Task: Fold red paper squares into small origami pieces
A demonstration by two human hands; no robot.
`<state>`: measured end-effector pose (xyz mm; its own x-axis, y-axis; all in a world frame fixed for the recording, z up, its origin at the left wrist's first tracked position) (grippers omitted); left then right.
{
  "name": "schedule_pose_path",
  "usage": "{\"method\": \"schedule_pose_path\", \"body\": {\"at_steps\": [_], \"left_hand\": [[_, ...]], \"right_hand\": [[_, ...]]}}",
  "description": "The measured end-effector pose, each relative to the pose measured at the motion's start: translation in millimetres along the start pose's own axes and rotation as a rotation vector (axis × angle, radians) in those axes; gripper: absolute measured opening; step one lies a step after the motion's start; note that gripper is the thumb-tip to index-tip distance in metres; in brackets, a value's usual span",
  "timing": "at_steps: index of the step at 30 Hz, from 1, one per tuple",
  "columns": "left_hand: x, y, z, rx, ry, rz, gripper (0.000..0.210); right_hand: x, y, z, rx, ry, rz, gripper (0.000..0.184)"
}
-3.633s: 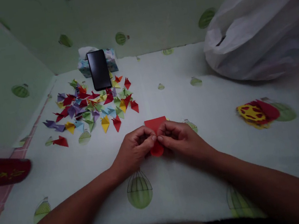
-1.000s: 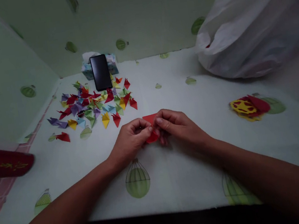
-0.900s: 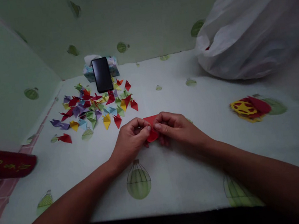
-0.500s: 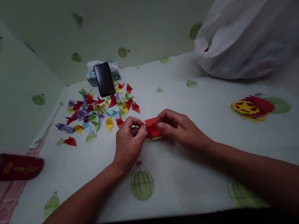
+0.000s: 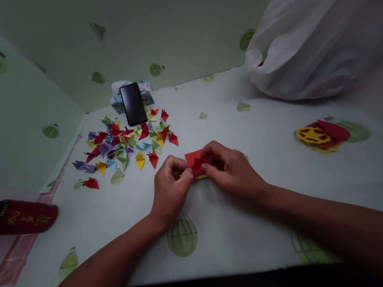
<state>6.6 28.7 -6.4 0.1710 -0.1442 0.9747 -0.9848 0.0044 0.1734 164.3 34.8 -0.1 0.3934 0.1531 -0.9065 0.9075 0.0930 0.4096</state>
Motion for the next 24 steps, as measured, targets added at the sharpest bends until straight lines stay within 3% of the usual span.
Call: {"method": "schedule_pose_path", "body": {"at_steps": [9,13,18,21,24], "left_hand": [[2.8,-1.5,2.8,-0.004,-0.032,0.033,0.011],[3.1,-0.4,2.5,-0.001,-0.032,-0.002,0.012],[4.5,-1.2,2.1,-0.002,-0.030,0.005,0.012],[5.1,-0.9,2.0,0.006,-0.007,0.028,0.013],[2.8,0.3,1.5,0.034,0.064,0.124,0.016]], "right_hand": [[-2.0,2.6,3.5,0.101,0.008,0.074,0.011],[-2.4,1.2,2.8,0.077,0.040,0.010,0.011],[-4.6,1.3,3.3,0.068,0.198,-0.025,0.015],[-3.1,1.5,2.9,0.071,0.187,-0.014,0.017],[-2.7,0.1,2.7,0.041,0.153,-0.065,0.007]]}}
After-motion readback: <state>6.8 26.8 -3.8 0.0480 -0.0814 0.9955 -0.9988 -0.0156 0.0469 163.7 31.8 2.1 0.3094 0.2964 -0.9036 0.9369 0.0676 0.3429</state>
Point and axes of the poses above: each hand's wrist, its own z-axis away from the middle knuckle, its own y-axis out of the back of the hand, x = y × z, the point moved 4 cm from there along -z, towards the middle knuckle, and after that the axes turned 6 degrees about -y, right-handed, at the moved point
